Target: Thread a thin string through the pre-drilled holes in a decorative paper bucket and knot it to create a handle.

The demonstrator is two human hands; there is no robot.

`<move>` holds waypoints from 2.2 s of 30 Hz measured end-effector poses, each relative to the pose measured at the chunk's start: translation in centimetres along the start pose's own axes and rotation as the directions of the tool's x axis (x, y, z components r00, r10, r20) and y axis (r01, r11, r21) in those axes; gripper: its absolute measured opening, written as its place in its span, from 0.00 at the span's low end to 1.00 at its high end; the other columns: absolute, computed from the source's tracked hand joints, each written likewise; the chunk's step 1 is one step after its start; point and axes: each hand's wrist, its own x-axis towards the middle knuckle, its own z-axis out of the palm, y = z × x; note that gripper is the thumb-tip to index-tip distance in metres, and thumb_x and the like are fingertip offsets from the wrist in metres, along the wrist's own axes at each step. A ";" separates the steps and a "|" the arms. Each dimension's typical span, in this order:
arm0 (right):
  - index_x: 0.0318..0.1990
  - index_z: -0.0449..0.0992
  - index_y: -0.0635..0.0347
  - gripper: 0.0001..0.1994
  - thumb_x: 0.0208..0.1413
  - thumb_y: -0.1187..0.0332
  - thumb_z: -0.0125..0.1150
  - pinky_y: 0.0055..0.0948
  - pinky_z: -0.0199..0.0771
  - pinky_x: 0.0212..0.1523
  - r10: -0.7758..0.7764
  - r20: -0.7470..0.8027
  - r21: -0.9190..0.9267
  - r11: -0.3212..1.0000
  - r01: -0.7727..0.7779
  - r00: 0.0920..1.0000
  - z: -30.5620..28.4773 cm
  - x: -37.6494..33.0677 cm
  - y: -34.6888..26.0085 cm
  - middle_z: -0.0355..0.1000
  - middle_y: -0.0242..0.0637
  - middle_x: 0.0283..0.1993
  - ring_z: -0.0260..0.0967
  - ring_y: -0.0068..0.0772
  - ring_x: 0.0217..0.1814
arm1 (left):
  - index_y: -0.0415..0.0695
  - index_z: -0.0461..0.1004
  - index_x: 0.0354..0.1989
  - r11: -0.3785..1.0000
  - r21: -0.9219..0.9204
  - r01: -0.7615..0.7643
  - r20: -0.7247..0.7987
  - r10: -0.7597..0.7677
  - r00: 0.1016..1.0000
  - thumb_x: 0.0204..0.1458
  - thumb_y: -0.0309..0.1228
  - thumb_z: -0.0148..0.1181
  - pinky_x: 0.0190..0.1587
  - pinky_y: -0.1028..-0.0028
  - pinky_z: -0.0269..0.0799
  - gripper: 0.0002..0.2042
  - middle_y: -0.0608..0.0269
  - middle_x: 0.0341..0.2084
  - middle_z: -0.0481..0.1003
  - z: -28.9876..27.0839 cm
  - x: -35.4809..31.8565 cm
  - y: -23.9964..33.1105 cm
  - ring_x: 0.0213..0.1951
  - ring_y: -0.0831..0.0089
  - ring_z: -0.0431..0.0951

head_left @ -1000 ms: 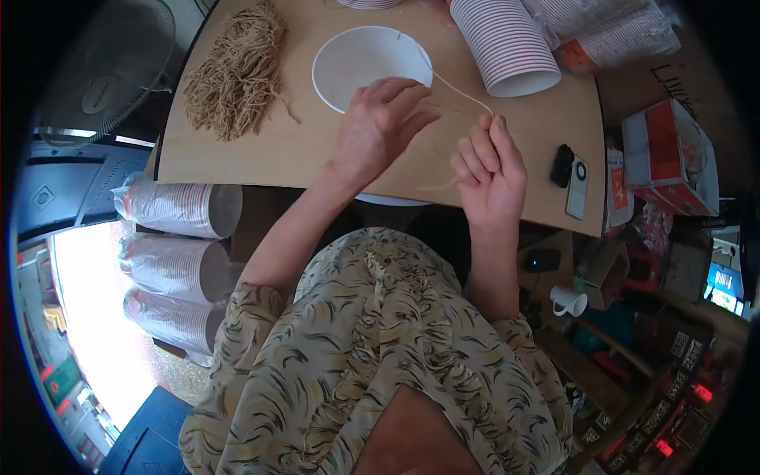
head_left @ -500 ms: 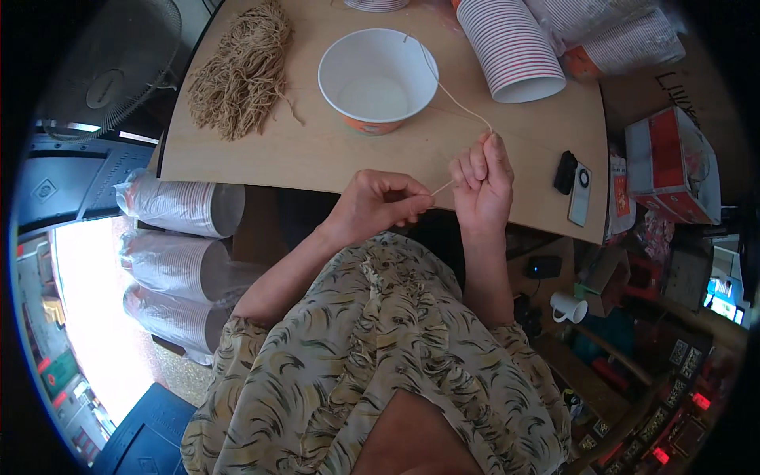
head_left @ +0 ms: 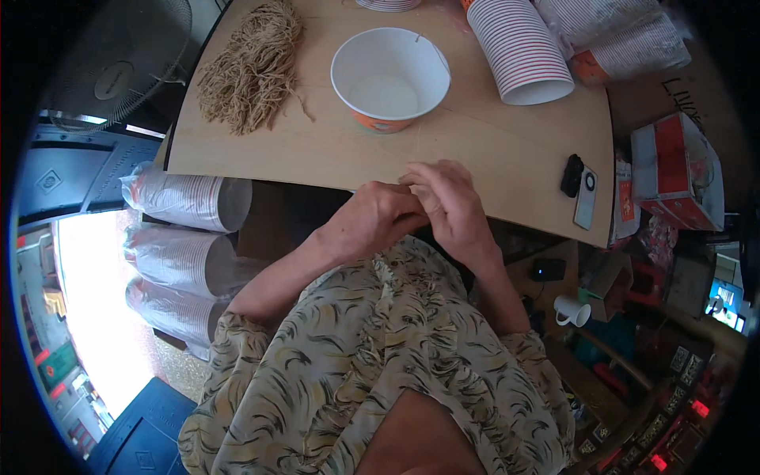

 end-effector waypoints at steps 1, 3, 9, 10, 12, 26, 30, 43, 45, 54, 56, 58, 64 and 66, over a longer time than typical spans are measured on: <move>0.54 0.72 0.65 0.14 0.66 0.67 0.52 0.43 0.68 0.54 0.080 0.053 0.027 0.996 -0.081 0.995 0.1 -0.1 -0.5 0.76 0.47 0.42 0.72 0.51 0.49 | 0.39 0.80 0.30 0.999 0.022 -0.028 -0.024 0.029 0.999 0.50 0.27 0.66 0.35 0.61 0.75 0.05 0.54 0.25 0.77 -0.1 0.1 0.0 0.29 0.53 0.79; 0.51 0.73 0.64 0.12 0.66 0.67 0.52 0.43 0.70 0.51 0.153 0.112 0.051 0.986 -0.160 0.982 -0.2 -0.1 -1.3 0.76 0.46 0.38 0.73 0.51 0.45 | 0.39 0.80 0.30 0.998 0.047 -0.052 -0.051 0.055 0.997 0.50 0.28 0.66 0.34 0.60 0.75 0.06 0.54 0.25 0.77 -0.6 0.2 0.0 0.29 0.53 0.78; 0.43 0.74 0.62 0.07 0.63 0.69 0.58 0.42 0.74 0.35 0.268 0.289 0.115 0.943 -0.311 0.919 -1.0 -0.8 -0.7 0.75 0.50 0.33 0.74 0.54 0.33 | 0.39 0.80 0.30 0.999 0.025 0.030 -0.006 -0.030 1.000 0.48 0.29 0.68 0.33 0.62 0.74 0.07 0.54 0.25 0.78 -2.7 0.1 -0.3 0.29 0.55 0.79; 0.42 0.75 0.65 0.06 0.62 0.70 0.60 0.33 0.73 0.33 0.279 0.309 0.123 0.936 -0.329 0.910 -1.1 -1.0 -0.5 0.75 0.46 0.32 0.73 0.39 0.31 | 0.39 0.80 0.30 1.000 -0.002 0.029 0.005 -0.029 1.000 0.48 0.30 0.69 0.33 0.62 0.74 0.07 0.55 0.25 0.78 -3.1 0.1 -0.3 0.28 0.56 0.79; 0.40 0.77 0.67 0.06 0.61 0.72 0.62 0.25 0.71 0.31 0.291 0.329 0.132 0.928 -0.349 0.898 -1.1 -1.0 -0.5 0.75 0.41 0.31 0.72 0.24 0.28 | 0.39 0.80 0.30 0.999 -0.030 0.031 0.019 -0.031 0.999 0.47 0.30 0.70 0.33 0.62 0.74 0.08 0.55 0.24 0.78 -3.5 -0.2 -0.6 0.28 0.56 0.80; 0.39 0.79 0.68 0.05 0.58 0.76 0.67 0.13 0.62 0.30 0.475 -0.102 0.532 0.768 -0.355 0.874 -3.0 -0.4 1.5 0.73 0.24 0.29 0.64 0.10 0.29 | 0.48 0.78 0.42 0.592 0.805 -0.031 -0.196 0.317 0.928 0.48 0.30 0.68 0.53 0.67 0.77 0.12 0.71 0.54 0.75 -12.8 3.7 -6.2 0.59 0.63 0.71; 0.39 0.79 0.68 0.05 0.57 0.79 0.67 0.13 0.64 0.31 0.394 -0.444 0.448 0.876 -0.182 0.805 -3.4 1.4 -0.5 0.74 0.25 0.31 0.64 0.11 0.29 | 0.44 0.78 0.39 0.609 0.751 -0.255 -0.030 0.417 0.908 0.51 0.28 0.67 0.52 0.65 0.77 0.09 0.69 0.55 0.76 -13.2 5.2 -6.8 0.60 0.62 0.72; 0.35 0.77 0.62 0.05 0.53 0.77 0.68 0.29 0.74 0.28 0.075 -0.456 0.025 0.997 -0.072 0.887 2.9 5.6 0.2 0.75 0.39 0.27 0.76 0.33 0.26 | 0.36 0.78 0.45 0.993 -0.059 0.102 -0.155 -0.110 0.982 0.64 0.32 0.59 0.36 0.80 0.71 0.11 0.70 0.30 0.78 -10.5 4.3 -4.1 0.32 0.87 0.73; 0.34 0.77 0.62 0.05 0.54 0.76 0.68 0.28 0.74 0.27 0.173 -0.386 0.109 0.984 -0.141 0.906 3.6 5.5 0.2 0.75 0.40 0.27 0.76 0.32 0.25 | 0.36 0.78 0.46 0.991 -0.026 0.128 -0.174 -0.130 0.976 0.63 0.32 0.61 0.37 0.80 0.71 0.11 0.69 0.29 0.78 -10.2 4.2 -4.1 0.32 0.87 0.72; 0.33 0.74 0.63 0.05 0.55 0.76 0.67 0.27 0.75 0.28 0.239 -0.346 0.168 0.967 -0.191 0.907 3.4 5.4 -0.4 0.75 0.37 0.26 0.77 0.28 0.25 | 0.36 0.79 0.48 0.994 -0.071 0.087 -0.174 -0.098 0.980 0.61 0.32 0.63 0.35 0.79 0.72 0.13 0.69 0.29 0.78 -9.4 3.9 -3.3 0.30 0.86 0.72; 0.33 0.74 0.63 0.05 0.56 0.76 0.67 0.27 0.75 0.28 0.252 -0.344 0.173 0.964 -0.202 0.904 3.4 5.3 -0.5 0.75 0.37 0.26 0.77 0.28 0.26 | 0.36 0.79 0.48 0.994 -0.060 0.086 -0.173 -0.096 0.980 0.61 0.33 0.63 0.35 0.79 0.72 0.13 0.69 0.28 0.78 -9.3 3.9 -3.0 0.30 0.86 0.72; 0.33 0.74 0.63 0.05 0.56 0.76 0.67 0.27 0.75 0.28 0.264 -0.342 0.181 0.960 -0.212 0.902 3.4 5.2 -0.4 0.75 0.37 0.26 0.77 0.28 0.26 | 0.36 0.79 0.47 0.995 -0.048 0.087 -0.172 -0.094 0.981 0.61 0.33 0.63 0.34 0.79 0.72 0.13 0.68 0.28 0.78 -9.2 3.9 -2.9 0.29 0.86 0.72; 0.33 0.74 0.64 0.05 0.56 0.75 0.66 0.26 0.74 0.28 0.314 -0.322 0.179 0.946 -0.268 0.893 3.3 5.0 -0.3 0.75 0.37 0.25 0.77 0.28 0.25 | 0.36 0.79 0.46 0.996 -0.070 0.057 -0.174 -0.069 0.982 0.60 0.30 0.64 0.34 0.78 0.73 0.11 0.66 0.28 0.79 -8.5 3.8 -2.5 0.30 0.84 0.74; 0.33 0.74 0.64 0.05 0.56 0.76 0.66 0.26 0.74 0.28 0.314 -0.324 0.178 0.947 -0.269 0.892 3.3 4.9 -0.3 0.75 0.37 0.25 0.76 0.27 0.25 | 0.36 0.79 0.45 0.999 -0.023 0.045 -0.194 -0.049 0.980 0.59 0.29 0.65 0.34 0.77 0.73 0.11 0.64 0.30 0.80 -8.2 3.7 -2.1 0.30 0.82 0.76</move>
